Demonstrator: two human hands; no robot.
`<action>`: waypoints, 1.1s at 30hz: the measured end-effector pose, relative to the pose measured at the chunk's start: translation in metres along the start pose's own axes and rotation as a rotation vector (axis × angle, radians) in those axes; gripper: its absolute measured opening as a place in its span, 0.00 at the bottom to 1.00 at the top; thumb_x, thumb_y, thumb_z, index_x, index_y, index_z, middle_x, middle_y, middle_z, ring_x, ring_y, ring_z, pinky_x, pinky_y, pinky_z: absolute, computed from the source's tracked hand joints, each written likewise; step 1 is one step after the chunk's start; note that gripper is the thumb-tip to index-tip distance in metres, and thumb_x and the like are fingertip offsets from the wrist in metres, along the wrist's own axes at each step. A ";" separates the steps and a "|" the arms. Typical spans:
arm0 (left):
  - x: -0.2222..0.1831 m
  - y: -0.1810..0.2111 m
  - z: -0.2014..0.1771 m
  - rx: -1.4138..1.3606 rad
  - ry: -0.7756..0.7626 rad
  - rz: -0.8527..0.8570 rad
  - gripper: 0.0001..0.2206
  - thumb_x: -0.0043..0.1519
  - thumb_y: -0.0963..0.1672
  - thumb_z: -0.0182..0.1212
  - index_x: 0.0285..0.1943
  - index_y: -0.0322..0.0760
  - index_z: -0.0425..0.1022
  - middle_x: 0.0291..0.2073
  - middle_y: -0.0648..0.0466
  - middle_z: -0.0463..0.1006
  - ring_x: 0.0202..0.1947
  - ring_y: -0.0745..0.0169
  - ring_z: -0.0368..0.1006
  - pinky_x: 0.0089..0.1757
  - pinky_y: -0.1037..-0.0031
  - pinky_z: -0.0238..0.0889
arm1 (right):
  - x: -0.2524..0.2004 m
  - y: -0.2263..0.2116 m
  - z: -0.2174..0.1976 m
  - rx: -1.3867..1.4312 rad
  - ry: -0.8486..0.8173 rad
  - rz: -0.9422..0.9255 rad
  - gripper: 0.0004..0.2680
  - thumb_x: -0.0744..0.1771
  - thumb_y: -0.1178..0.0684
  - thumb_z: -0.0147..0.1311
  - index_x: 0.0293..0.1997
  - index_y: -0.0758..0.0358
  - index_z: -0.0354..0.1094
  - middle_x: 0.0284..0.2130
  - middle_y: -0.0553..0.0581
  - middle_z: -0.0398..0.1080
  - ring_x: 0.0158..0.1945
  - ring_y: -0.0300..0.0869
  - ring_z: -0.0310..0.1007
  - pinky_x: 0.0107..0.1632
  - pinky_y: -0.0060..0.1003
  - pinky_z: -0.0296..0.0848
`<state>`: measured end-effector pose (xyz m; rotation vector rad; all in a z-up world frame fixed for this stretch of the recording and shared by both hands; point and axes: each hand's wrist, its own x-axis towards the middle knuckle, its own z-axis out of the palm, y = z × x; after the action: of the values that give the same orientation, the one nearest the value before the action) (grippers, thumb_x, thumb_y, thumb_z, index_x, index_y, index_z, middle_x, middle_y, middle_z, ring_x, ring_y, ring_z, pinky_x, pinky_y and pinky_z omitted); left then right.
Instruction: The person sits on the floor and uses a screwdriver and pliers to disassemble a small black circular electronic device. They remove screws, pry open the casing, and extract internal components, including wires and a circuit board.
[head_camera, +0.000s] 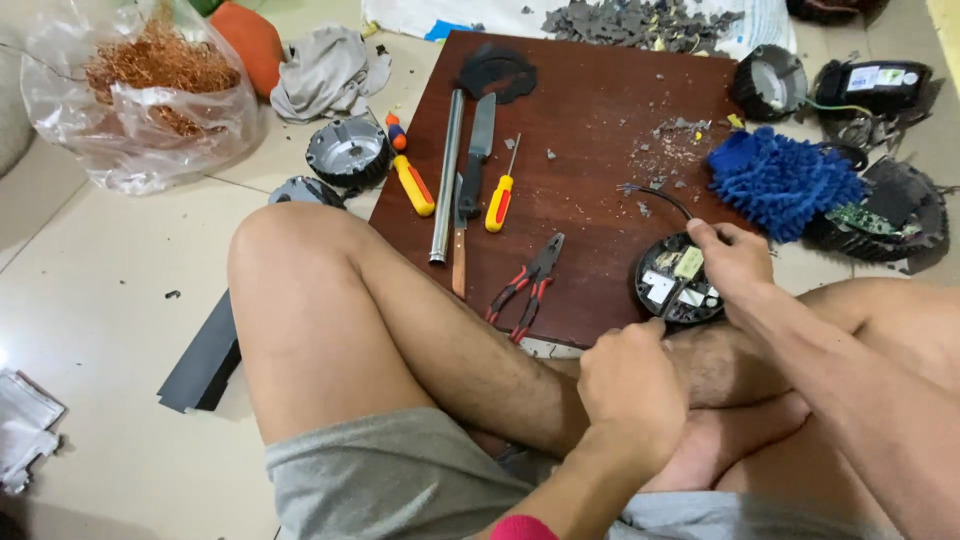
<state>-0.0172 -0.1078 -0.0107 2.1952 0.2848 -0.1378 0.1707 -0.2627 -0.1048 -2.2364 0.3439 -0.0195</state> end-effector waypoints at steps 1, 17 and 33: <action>-0.001 0.001 0.002 0.002 0.003 0.006 0.15 0.65 0.43 0.54 0.57 0.38 0.82 0.42 0.36 0.81 0.40 0.32 0.78 0.41 0.48 0.71 | 0.002 -0.001 0.000 0.004 0.004 -0.004 0.20 0.71 0.40 0.55 0.61 0.70 0.72 0.55 0.64 0.74 0.53 0.50 0.73 0.53 0.42 0.71; 0.039 0.004 -0.043 0.076 -0.309 -0.038 0.16 0.68 0.46 0.49 0.58 0.45 0.82 0.40 0.37 0.84 0.46 0.29 0.82 0.44 0.45 0.78 | 0.040 0.062 0.033 0.522 0.242 0.137 0.16 0.71 0.40 0.56 0.60 0.60 0.68 0.54 0.64 0.69 0.60 0.52 0.69 0.59 0.49 0.73; 0.052 0.013 -0.063 0.194 -0.392 0.017 0.17 0.66 0.45 0.47 0.53 0.48 0.85 0.42 0.39 0.86 0.49 0.31 0.82 0.46 0.46 0.78 | -0.050 -0.070 -0.015 0.682 0.088 0.581 0.35 0.69 0.30 0.59 0.77 0.63 0.46 0.75 0.60 0.50 0.79 0.49 0.51 0.74 0.55 0.59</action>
<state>0.0357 -0.0570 0.0262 2.3012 0.0332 -0.5991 0.1373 -0.2193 -0.0363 -1.4086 0.8787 0.0657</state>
